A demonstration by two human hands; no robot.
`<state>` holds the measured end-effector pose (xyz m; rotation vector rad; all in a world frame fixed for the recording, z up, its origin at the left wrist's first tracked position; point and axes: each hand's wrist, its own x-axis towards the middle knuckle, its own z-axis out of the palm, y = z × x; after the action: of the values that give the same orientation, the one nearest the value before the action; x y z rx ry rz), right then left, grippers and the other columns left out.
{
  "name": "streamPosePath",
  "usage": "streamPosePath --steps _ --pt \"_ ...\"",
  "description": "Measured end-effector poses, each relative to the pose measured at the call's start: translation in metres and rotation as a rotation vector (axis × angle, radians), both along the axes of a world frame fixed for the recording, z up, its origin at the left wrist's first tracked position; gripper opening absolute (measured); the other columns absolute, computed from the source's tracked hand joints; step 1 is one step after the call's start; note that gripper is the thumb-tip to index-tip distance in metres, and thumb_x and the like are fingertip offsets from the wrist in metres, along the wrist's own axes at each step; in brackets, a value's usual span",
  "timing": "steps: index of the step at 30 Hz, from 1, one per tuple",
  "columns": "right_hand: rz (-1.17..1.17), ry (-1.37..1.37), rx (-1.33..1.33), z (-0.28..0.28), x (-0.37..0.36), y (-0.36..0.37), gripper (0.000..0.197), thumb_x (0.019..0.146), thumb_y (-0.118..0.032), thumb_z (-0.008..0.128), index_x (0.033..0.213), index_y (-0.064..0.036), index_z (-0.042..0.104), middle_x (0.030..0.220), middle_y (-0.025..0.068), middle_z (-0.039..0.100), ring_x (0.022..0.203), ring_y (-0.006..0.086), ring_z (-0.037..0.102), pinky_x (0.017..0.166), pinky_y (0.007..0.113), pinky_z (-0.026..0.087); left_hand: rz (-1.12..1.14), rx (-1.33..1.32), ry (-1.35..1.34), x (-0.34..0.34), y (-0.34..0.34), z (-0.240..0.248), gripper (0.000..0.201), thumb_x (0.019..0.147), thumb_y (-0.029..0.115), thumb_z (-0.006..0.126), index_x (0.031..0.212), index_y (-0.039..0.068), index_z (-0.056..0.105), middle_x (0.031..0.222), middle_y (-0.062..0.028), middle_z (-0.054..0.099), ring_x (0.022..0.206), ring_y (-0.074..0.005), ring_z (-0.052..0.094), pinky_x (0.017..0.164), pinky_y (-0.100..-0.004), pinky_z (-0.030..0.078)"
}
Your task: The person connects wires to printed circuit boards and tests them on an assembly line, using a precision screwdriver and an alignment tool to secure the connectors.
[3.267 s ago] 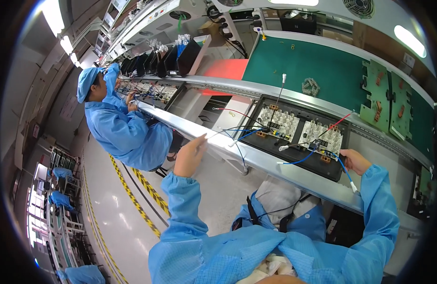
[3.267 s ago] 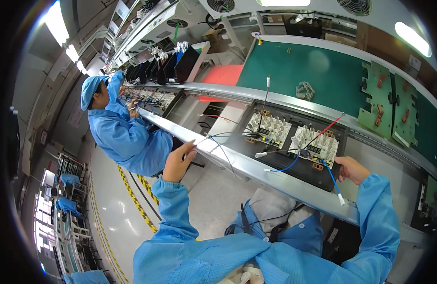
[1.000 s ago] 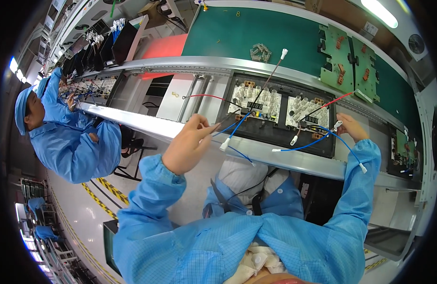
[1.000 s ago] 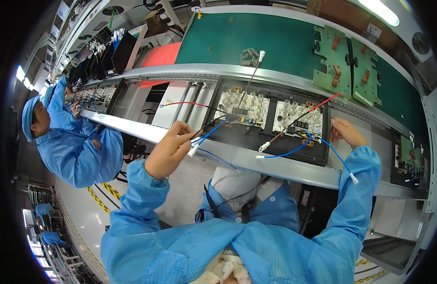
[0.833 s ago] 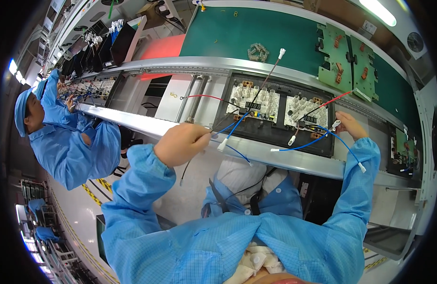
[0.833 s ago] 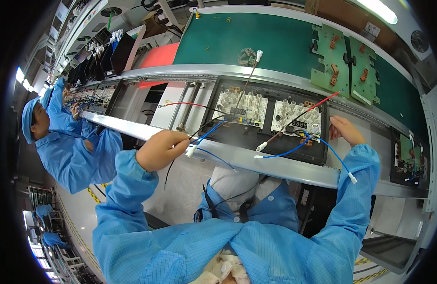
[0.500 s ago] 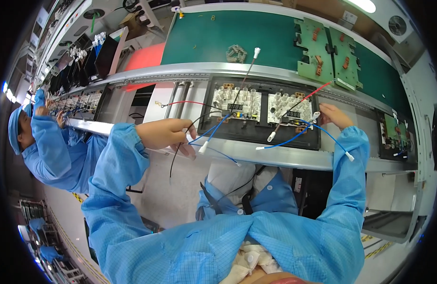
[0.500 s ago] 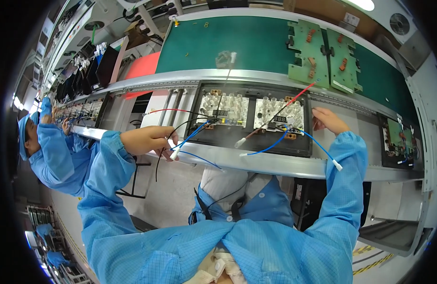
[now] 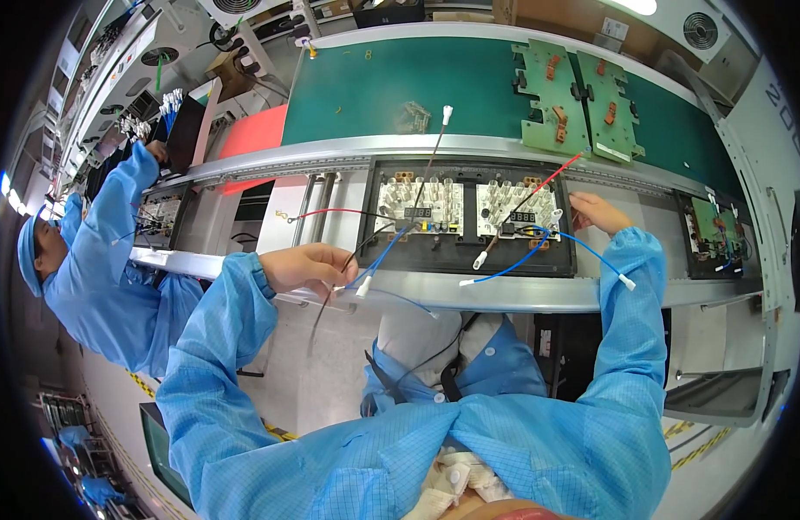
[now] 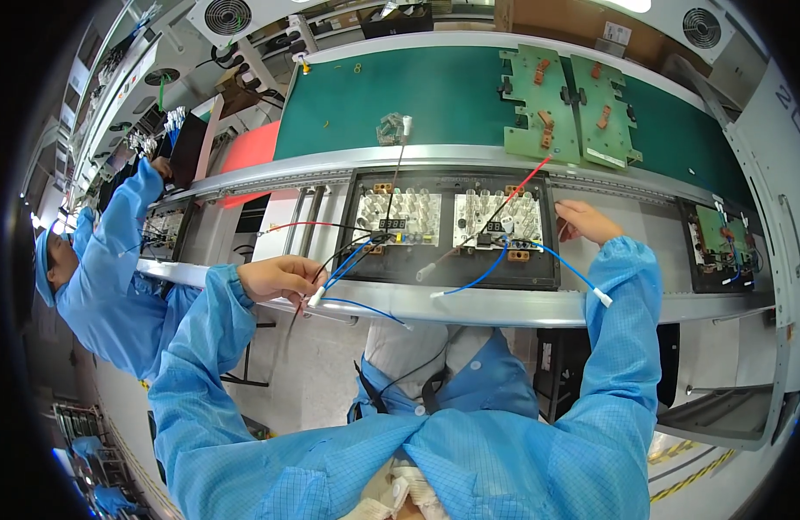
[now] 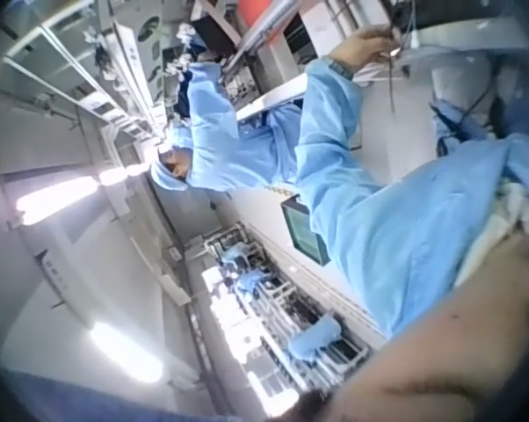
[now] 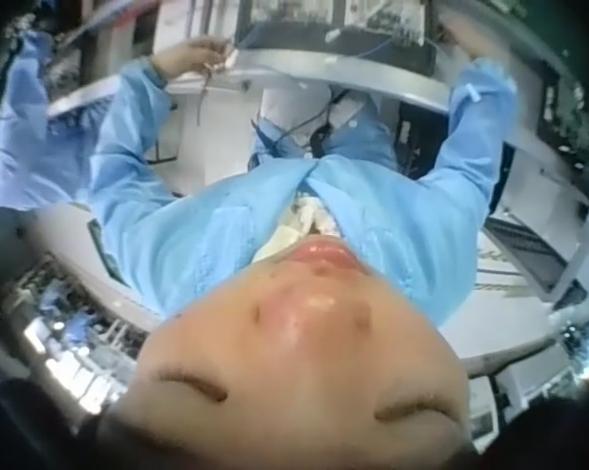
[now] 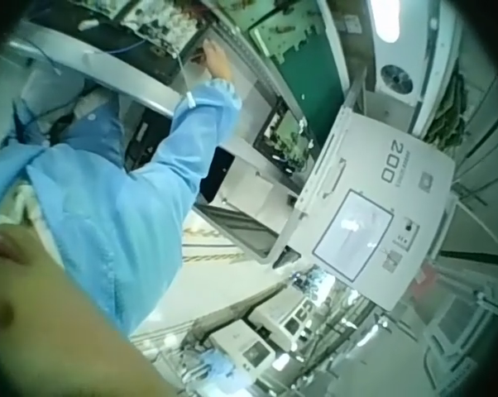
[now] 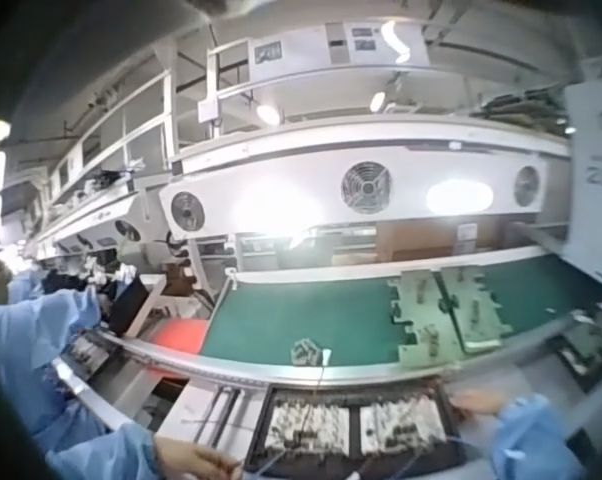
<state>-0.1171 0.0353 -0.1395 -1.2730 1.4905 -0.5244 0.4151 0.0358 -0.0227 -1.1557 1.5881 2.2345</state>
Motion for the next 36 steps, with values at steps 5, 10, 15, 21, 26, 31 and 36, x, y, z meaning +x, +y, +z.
streamPosePath --steps 5,10,15,21,26,31,36 --pt "-0.046 -0.023 -0.021 0.012 -0.007 0.004 0.032 0.096 -0.035 0.044 0.102 -0.0075 0.059 0.077 0.0029 0.062 0.065 0.0106 0.056 0.062 0.023 0.045 -0.022 -0.132 0.021 -0.012 0.007 -0.005 0.02 0.091 0.013 0.051 0.108 0.003 0.054 0.095 -0.0029 0.058 0.089 -0.0088 0.054 0.08 -0.0255 0.045" --pt "-0.147 -0.041 -0.206 0.026 -0.033 0.021 0.032 0.095 -0.031 0.045 0.11 -0.0054 0.058 0.075 0.0037 0.06 0.066 0.0102 0.056 0.064 0.022 0.045 -0.245 -0.527 -0.09 -0.01 0.002 -0.011 0.035 0.091 0.024 0.054 0.12 0.004 0.052 0.105 -0.0048 0.059 0.099 -0.0135 0.054 0.091 -0.0285 0.04" --pt "-0.203 0.013 -0.441 0.03 -0.032 0.034 0.032 0.096 -0.025 0.043 0.112 -0.0018 0.058 0.073 0.0027 0.057 0.066 0.0093 0.054 0.064 0.022 0.045 -0.023 -0.331 0.177 0.017 -0.039 -0.019 0.045 0.085 0.034 0.064 0.117 0.005 0.054 0.101 -0.0039 0.06 0.093 -0.0117 0.056 0.084 -0.027 0.044" --pt "-0.196 0.074 -0.583 0.038 -0.034 0.042 0.031 0.096 -0.022 0.042 0.108 0.0013 0.06 0.074 0.0037 0.057 0.069 0.0102 0.054 0.064 0.023 0.045 0.529 -0.849 0.37 -0.009 -0.067 -0.048 0.016 0.09 0.012 0.057 0.103 0.003 0.061 0.088 0.0002 0.062 0.077 -0.006 0.056 0.069 -0.0205 0.045" --pt "-0.301 -0.005 -0.703 0.037 -0.025 0.047 0.027 0.095 -0.019 0.045 0.108 -0.0001 0.06 0.082 0.0027 0.058 0.074 0.0097 0.054 0.068 0.022 0.045 0.684 -1.001 0.565 -0.066 -0.076 -0.07 0.012 0.091 0.011 0.056 0.094 0.001 0.063 0.074 -0.0003 0.06 0.068 -0.006 0.054 0.062 -0.0198 0.042" --pt "-0.374 0.188 -0.882 0.055 -0.006 0.045 0.026 0.093 -0.018 0.048 0.111 -0.0019 0.06 0.097 0.0046 0.061 0.087 0.0081 0.053 0.076 0.022 0.043 0.691 -1.244 0.325 -0.076 -0.075 -0.09 0.02 0.087 0.014 0.063 0.074 0.0 0.061 0.054 0.0026 0.048 0.049 -0.0041 0.041 0.044 -0.0226 0.033" --pt "-0.341 0.08 -0.166 0.041 -0.03 0.019 0.03 0.092 -0.028 0.049 0.105 -0.0021 0.055 0.083 0.0085 0.064 0.06 0.0121 0.059 0.052 0.025 0.048 0.533 -1.324 0.237 -0.07 -0.076 -0.11 0.032 0.087 0.015 0.062 0.064 -0.002 0.05 0.051 0.0015 0.037 0.051 -0.0049 0.03 0.044 -0.0259 0.025"
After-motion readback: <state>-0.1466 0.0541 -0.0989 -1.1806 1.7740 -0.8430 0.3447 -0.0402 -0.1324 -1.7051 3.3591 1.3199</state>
